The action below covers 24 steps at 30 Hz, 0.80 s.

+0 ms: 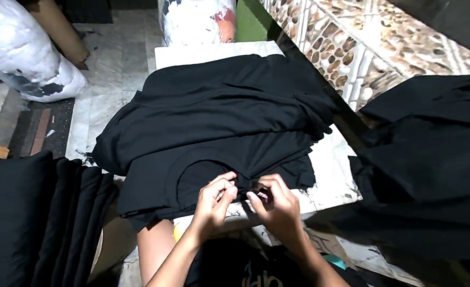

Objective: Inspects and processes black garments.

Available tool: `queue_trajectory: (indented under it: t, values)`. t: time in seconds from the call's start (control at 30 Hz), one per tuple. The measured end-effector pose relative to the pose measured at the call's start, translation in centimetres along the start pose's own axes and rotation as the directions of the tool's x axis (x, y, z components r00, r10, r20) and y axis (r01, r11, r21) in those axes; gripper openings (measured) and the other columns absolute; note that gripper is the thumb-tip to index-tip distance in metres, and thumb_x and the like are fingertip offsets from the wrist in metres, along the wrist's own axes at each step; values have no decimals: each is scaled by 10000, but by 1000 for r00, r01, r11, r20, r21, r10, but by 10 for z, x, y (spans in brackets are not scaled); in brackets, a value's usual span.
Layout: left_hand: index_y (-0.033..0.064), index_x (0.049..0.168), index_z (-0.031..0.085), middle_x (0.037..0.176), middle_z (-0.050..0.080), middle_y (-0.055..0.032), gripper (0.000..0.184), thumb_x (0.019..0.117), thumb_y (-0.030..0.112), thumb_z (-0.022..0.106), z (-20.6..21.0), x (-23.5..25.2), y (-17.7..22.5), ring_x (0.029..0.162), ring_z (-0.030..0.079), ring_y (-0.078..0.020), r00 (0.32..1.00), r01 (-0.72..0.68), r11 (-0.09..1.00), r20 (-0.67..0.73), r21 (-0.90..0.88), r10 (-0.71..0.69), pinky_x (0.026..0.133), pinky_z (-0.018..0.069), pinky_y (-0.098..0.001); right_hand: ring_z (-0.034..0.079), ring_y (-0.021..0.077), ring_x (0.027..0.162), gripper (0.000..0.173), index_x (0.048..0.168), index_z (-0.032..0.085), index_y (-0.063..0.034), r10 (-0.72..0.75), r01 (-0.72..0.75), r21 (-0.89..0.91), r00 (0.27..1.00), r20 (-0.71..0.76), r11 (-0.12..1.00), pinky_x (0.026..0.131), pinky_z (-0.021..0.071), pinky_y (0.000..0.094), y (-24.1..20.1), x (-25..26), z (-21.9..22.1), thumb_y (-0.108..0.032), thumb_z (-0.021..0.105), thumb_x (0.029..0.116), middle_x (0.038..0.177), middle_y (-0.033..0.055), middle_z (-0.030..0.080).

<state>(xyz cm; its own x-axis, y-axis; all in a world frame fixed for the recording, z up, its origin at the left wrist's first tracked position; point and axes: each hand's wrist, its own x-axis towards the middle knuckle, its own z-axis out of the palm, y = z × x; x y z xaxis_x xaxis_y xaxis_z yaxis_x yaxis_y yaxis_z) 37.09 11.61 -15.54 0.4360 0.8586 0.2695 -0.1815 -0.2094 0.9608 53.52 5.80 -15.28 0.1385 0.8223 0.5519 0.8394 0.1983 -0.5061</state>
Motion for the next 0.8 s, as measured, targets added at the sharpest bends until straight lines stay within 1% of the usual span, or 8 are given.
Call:
queue_trajectory:
  t: [0.23, 0.33, 0.47, 0.53, 0.57, 0.63, 0.7, 0.8]
  values:
    - [-120, 759, 599, 1297, 617, -310, 316, 987, 75, 499, 1, -3, -5, 1264, 609, -194, 993, -104, 990, 56, 91, 100, 1049, 471, -259, 648, 231, 525, 369, 919, 729, 9, -50, 62, -269, 997, 51, 961, 451, 454, 365, -17, 0, 8, -263, 494, 1001, 692, 111, 700]
    - [-49, 733, 631, 1242, 671, -263, 404, 1018, 215, 520, -12, -17, 2, 1185, 668, -232, 974, -211, 867, 23, 450, 225, 992, 529, -305, 660, 271, 521, 357, 948, 727, 20, 5, 21, -326, 997, 77, 945, 438, 465, 413, -19, 0, 7, -254, 504, 1001, 691, 128, 698]
    - [-7, 930, 725, 853, 667, -208, 606, 885, 589, 625, -59, -37, 11, 698, 684, -372, 949, 200, 251, -251, 947, 189, 556, 522, -489, 596, 215, 551, 327, 995, 695, 36, -4, 11, -191, 999, 36, 981, 507, 458, 365, -28, 12, 11, -273, 592, 971, 707, 109, 659]
    - [-29, 1066, 717, 861, 695, -251, 377, 954, 329, 683, -74, -46, 15, 705, 700, -437, 918, 389, 256, -394, 885, -34, 588, 521, -577, 587, 170, 602, 315, 1006, 671, 51, -74, 75, -2, 997, 32, 997, 570, 479, 296, -38, 22, 29, -252, 588, 991, 744, 115, 653]
    - [-34, 995, 725, 785, 703, -207, 244, 952, 191, 641, -79, -52, 14, 655, 705, -361, 905, 389, 326, -424, 862, 41, 572, 535, -506, 600, 153, 630, 318, 1017, 671, 56, -82, 75, 100, 995, 65, 992, 603, 504, 275, -43, 26, 42, -249, 584, 1000, 766, 119, 660]
    - [-44, 894, 711, 709, 679, -38, 155, 926, 29, 579, -84, -60, 11, 625, 634, -47, 778, 224, 717, -565, 660, 276, 618, 523, -192, 612, 145, 687, 307, 1052, 668, 58, -31, -23, 252, 978, 208, 967, 653, 517, 287, -47, 31, 68, -235, 588, 1004, 827, 128, 667]
    - [23, 989, 619, 818, 700, 54, 247, 1024, -20, 379, -79, -58, 19, 754, 676, 4, 689, -2, 998, -724, -62, -43, 708, 570, -171, 608, 177, 714, 308, 1065, 662, 51, -4, -87, 285, 952, 306, 955, 667, 517, 339, -46, 31, 88, -243, 587, 1013, 873, 136, 654]
    - [111, 1211, 501, 996, 715, 9, 343, 1123, 274, 212, -74, -61, 19, 927, 713, -102, 720, -63, 660, -493, -748, -489, 835, 597, -296, 587, 172, 681, 344, 1049, 654, 49, -70, -11, 260, 951, 300, 966, 616, 498, 332, -52, 31, 88, -279, 557, 1017, 850, 122, 627]
